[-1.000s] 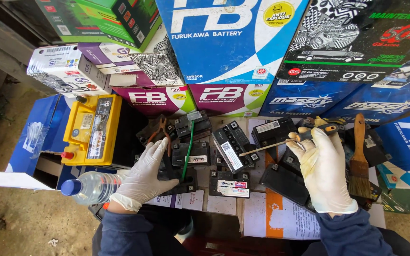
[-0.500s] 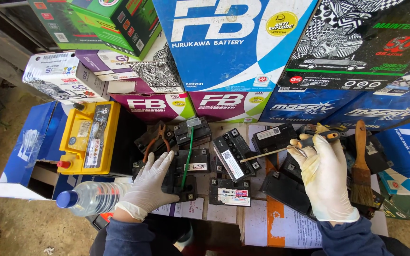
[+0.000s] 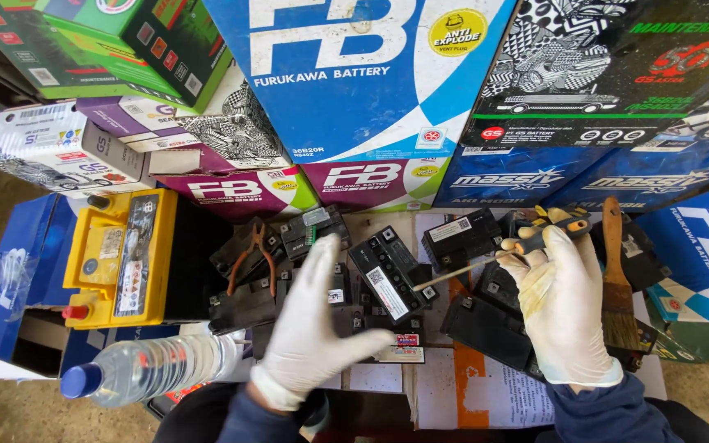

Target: Repairing or disassembling small lead-acid batteries using a screwdriver

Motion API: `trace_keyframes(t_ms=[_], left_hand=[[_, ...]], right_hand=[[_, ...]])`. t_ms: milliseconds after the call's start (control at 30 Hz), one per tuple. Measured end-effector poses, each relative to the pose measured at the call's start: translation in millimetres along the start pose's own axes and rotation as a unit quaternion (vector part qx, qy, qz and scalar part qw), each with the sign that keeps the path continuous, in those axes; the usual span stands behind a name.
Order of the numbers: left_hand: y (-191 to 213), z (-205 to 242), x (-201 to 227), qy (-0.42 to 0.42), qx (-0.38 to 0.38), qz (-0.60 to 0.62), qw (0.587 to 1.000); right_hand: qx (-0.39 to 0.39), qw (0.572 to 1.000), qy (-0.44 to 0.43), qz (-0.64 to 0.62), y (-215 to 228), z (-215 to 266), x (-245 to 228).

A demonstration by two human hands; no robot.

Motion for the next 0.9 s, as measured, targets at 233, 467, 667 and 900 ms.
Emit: trace_keyframes(t_ms=[233,467,667,900], left_hand=[[-44.5,-14.3,-8.0,0.005,0.019,-0.026,0.999],[-34.3,-23.0,-10.6,-0.016,-0.004,0.009,1.000],[-32.6,-27.7,-8.7,-0.048,-0.054,0.002,0.997],[-28.0,-27.2,-2.0,-0.083,-0.058,-0.104,0.989]], right_hand=[[-0.003,1.000,0.021,0.004,5.0,-6.0,-5.5],[-0.013,0.999,0.028,0.017,6.1,-8.6,-8.7],[-0.020,0.998,0.024,0.060,-5.8,-3.4,-9.6],[-0.032,0.995,-0.025,0.095,-16.7,6.9,1.7]])
Point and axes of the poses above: each hand's wrist, its own z-axis away from the middle knuckle, its own y-axis out of the back of the hand, x = y × z, the point moved 9 cm from there along -z, towards the middle knuckle, and after that the axes turned 4 degrees about -y, right-handed, at the moved point
